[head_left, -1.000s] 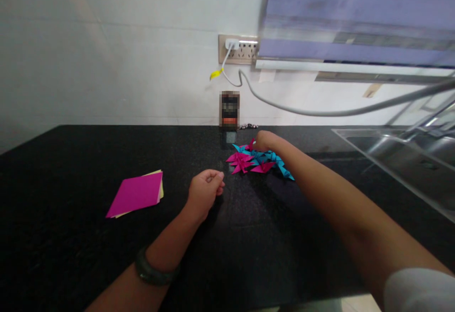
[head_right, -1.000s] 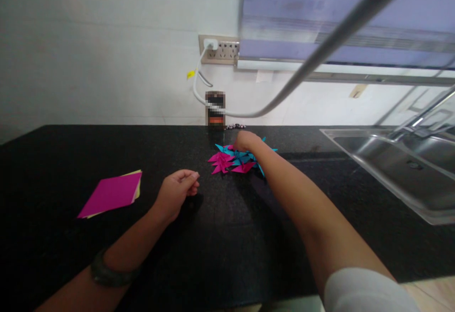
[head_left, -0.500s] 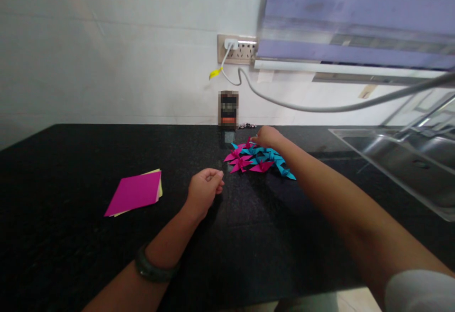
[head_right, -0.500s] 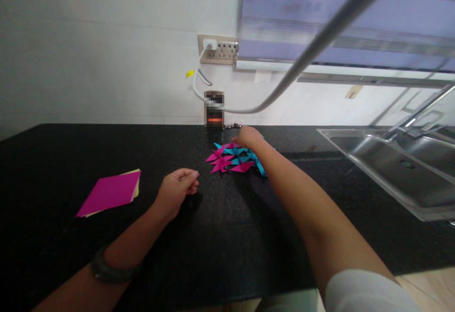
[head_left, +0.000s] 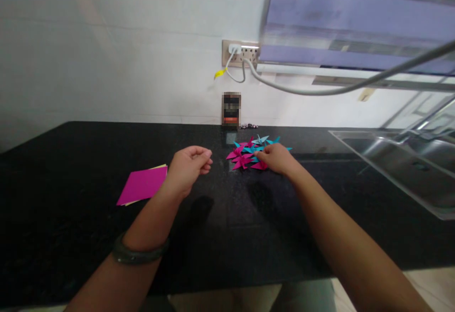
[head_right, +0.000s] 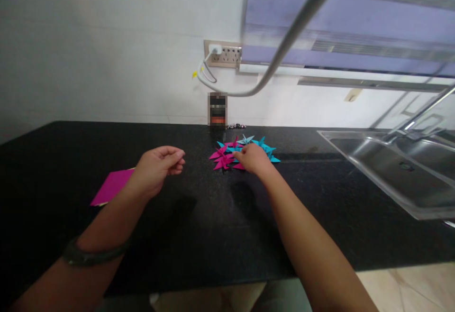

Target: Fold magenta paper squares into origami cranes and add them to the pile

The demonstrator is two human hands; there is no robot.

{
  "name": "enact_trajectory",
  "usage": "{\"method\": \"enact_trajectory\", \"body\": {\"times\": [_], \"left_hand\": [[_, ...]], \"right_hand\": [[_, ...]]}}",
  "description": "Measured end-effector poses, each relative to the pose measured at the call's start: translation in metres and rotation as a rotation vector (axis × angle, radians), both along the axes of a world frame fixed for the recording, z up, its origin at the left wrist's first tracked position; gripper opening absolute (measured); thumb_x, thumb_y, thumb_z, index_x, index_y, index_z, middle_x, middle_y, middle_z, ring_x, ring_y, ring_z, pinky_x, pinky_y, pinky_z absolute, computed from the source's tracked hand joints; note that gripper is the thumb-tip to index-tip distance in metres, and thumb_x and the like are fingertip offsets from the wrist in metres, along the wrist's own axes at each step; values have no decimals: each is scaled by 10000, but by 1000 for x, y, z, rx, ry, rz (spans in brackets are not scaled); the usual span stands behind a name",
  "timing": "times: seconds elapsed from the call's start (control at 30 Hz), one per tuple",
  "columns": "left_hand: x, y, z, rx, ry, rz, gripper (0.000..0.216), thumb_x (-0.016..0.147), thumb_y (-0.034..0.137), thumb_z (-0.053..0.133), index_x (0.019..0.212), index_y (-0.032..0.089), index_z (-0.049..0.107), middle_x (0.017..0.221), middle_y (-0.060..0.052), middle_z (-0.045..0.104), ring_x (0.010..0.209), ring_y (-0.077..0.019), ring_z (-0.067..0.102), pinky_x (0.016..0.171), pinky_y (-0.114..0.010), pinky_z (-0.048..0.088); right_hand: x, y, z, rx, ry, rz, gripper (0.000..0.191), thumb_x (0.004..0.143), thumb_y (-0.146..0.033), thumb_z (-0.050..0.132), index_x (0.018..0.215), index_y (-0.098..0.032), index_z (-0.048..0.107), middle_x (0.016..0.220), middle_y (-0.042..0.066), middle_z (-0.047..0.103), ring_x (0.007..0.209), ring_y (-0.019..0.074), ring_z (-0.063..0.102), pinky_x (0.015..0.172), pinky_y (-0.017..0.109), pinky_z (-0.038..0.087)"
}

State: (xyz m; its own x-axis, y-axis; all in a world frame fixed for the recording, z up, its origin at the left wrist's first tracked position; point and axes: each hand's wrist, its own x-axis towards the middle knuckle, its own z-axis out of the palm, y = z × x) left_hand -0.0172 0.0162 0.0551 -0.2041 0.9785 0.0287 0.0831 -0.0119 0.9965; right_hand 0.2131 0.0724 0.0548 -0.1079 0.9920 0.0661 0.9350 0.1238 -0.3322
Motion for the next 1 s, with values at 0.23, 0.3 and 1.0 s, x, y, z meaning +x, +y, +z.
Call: {"method": "enact_trajectory", "body": {"times": [0.23, 0.3, 1.0], "left_hand": [[-114, 8, 4, -80, 1139, -344, 518, 579, 526, 621, 968, 186, 659, 1050, -97, 645, 1013, -277, 561, 900, -370, 394], [-138, 0, -2, -146, 1279, -440, 818, 497, 538, 675, 1199, 144, 534, 1256, -150, 516, 1181, -323, 429, 977, -398, 326], [-178, -20, -30, -156, 1064, -416, 411, 625, 466, 593, 948, 226, 676, 1083, -61, 636, 1019, -243, 561, 898, -299, 389]], "right_hand": [[-9, -26, -38, -22, 114, 30, 408, 787, -445, 423, 491, -168, 474, 465, -8, 436, 468, 101, 389, 469, 238, 236], [-9, -27, -49, -28, 129, 40, 379, 776, -430, 441, 502, -170, 464, 480, -10, 445, 475, 102, 408, 474, 235, 242], [-3, -22, -60, 25, 174, 90, 363, 752, -433, 452, 493, -178, 456, 493, -6, 465, 497, 122, 445, 484, 236, 281]]}}
